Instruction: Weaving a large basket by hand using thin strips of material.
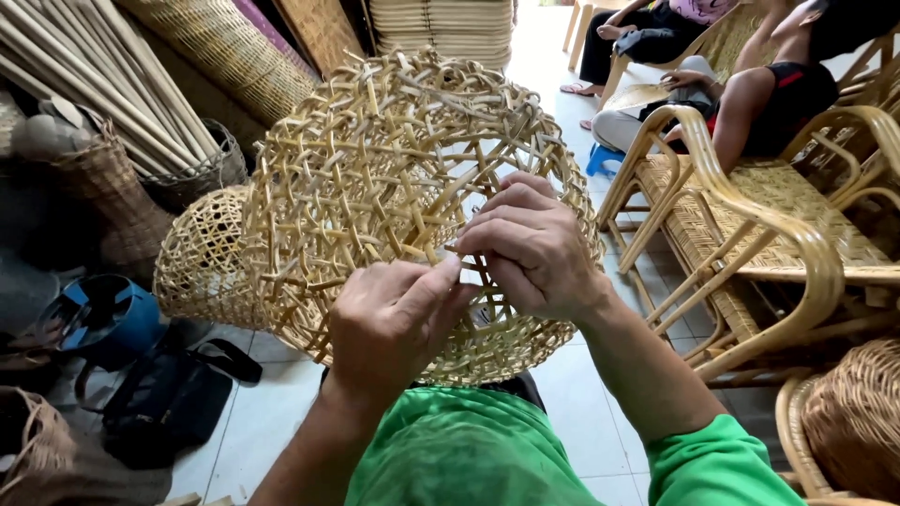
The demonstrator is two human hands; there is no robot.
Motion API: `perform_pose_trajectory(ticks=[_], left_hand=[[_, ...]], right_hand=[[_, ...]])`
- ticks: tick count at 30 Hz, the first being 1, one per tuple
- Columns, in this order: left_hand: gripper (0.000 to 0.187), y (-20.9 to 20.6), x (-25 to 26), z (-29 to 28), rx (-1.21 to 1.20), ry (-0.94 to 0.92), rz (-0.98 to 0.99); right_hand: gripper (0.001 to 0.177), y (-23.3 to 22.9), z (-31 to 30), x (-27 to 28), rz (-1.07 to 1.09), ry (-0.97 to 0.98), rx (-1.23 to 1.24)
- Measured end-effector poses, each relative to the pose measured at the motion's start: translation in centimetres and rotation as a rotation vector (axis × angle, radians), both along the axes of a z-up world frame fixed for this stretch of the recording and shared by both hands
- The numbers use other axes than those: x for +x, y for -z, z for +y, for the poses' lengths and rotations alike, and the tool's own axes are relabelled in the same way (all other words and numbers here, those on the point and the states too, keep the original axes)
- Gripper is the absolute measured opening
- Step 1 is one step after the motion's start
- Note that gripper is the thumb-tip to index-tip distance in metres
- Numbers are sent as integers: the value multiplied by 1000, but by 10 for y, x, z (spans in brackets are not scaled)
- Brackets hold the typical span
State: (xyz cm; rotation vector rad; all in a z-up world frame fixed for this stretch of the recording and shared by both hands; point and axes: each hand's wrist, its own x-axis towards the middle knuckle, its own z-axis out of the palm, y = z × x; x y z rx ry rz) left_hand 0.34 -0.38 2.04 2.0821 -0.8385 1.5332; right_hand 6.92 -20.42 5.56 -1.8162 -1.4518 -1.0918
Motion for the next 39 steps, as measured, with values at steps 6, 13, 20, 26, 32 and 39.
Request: perform_pose_trajectory(ticks=[6,13,20,26,32,39], left_hand=[[30,8,13,3,-70,72,70],[31,5,10,-3,-151,89,59],[16,8,15,10,-9,76,52],[14,-12,-11,13,131,45,27],[25,1,-8,23,134,60,18],[25,-16,-15,18,52,148,161]], right_hand=[[24,3,-2,12,25,-22,-4],[24,-3,0,-6,-32,5,28],[31,34,2,-25,47,132,154],[40,40,14,-43,16,279,147],[32,42,20,-49,92,289,159],[19,25,19,-66,240,304,91]])
